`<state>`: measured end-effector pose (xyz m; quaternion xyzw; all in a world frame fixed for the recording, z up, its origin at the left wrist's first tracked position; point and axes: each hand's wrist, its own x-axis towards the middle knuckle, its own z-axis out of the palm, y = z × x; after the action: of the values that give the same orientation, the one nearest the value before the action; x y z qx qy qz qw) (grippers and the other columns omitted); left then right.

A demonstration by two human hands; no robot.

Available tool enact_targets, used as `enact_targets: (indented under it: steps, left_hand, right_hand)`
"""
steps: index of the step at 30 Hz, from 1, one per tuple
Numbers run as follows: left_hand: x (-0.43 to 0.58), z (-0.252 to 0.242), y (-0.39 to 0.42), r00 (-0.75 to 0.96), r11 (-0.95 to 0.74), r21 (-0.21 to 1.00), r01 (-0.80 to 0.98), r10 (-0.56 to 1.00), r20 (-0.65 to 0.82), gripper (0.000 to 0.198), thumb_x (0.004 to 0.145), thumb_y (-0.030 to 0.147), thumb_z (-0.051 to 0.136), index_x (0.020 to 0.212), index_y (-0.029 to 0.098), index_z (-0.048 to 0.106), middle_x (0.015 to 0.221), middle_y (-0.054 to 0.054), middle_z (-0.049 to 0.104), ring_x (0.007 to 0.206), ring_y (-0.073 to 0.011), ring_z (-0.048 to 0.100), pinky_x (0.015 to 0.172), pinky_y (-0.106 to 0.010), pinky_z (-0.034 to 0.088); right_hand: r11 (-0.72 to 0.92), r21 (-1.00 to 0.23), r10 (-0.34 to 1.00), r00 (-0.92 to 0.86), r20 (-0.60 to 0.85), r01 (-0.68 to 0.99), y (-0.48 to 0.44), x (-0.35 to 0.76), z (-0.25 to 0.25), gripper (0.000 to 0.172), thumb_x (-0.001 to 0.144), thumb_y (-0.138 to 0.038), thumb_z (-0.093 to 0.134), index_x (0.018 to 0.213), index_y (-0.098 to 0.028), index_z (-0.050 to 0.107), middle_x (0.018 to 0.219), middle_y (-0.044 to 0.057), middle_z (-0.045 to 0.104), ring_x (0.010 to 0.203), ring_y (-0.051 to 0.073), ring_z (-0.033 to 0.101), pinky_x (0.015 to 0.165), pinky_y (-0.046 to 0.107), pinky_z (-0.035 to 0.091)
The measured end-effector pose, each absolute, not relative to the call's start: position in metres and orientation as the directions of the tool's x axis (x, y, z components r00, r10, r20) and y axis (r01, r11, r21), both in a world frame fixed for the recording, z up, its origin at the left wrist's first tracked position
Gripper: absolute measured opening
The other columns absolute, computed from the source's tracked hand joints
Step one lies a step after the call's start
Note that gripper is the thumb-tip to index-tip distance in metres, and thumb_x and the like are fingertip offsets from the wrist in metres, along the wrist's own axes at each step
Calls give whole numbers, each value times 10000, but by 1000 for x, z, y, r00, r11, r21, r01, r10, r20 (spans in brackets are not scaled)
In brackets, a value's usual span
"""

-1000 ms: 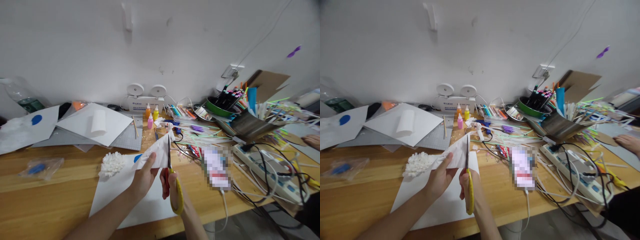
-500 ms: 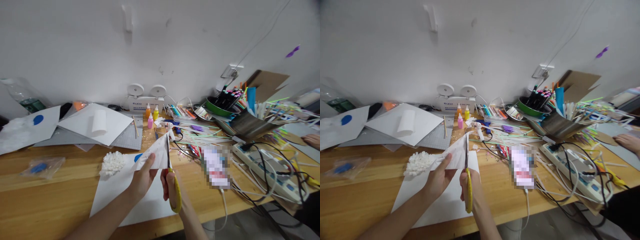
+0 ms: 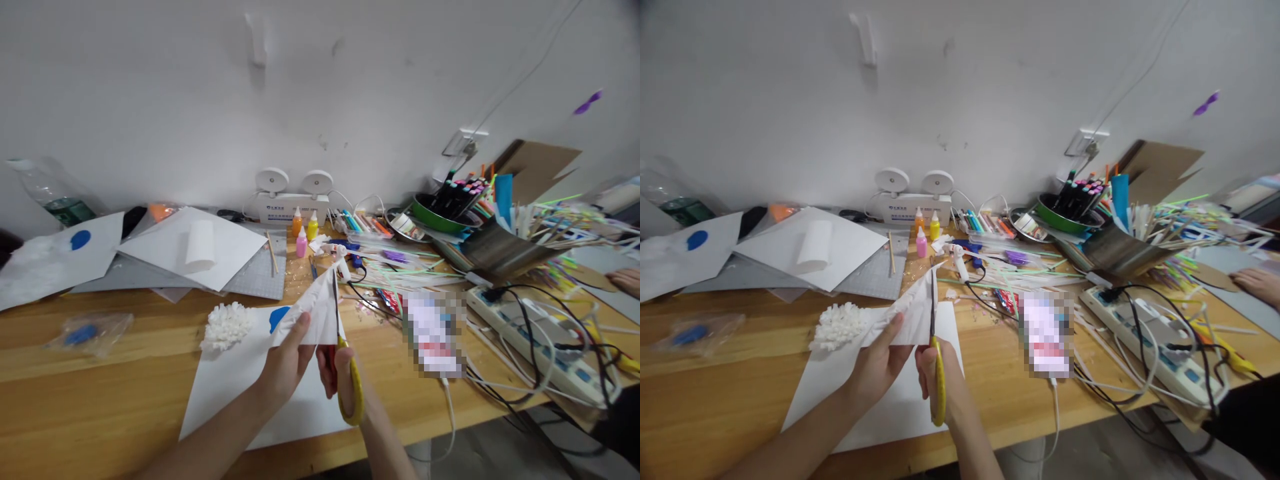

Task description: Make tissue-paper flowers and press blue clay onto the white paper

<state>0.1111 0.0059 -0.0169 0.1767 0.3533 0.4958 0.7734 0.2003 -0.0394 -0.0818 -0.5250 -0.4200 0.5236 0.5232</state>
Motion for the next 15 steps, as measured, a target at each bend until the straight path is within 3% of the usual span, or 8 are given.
enact_targets:
  steps: [5,9,12,15]
  left_hand:
    - [108,-18,3,343,433,690,-579,898,-276,302,664,314,657,903,130,667,880,-73,691,969,-252,581,870,-334,440]
    - [99,-23,3,505,397,718,-571,860,-74,361,678,332,617,989,149,636,952,-94,670,1038,-301,528,914,-421,379]
    - [90,-28,1,447,268,682,-680,889,98,420,648,376,619,1039,222,607,1037,-66,642,1127,-289,452,965,-433,316]
    - [79,-31,-2,364,214,609,-763,922,131,412,642,432,593,1022,274,610,1049,-31,637,1155,-265,427,980,-414,296]
  right_hand:
    - [-92,-990,991,91,-102,-107,-41,202,-77,623,650,-782,276,527,-180,384,339,-85,290,257,30,242,268,158,177]
    - [-66,-988,988,131,-85,-142,-42,201,-69,625,656,-781,260,535,-184,395,331,-80,292,252,40,252,276,171,179]
    - [-48,-988,986,151,-70,-147,-43,202,-64,625,667,-777,238,523,-189,393,344,-71,295,264,48,261,281,182,183]
    - [-51,-986,988,134,-73,-156,-44,203,-60,630,666,-782,216,520,-194,385,352,-70,294,265,48,250,278,186,191]
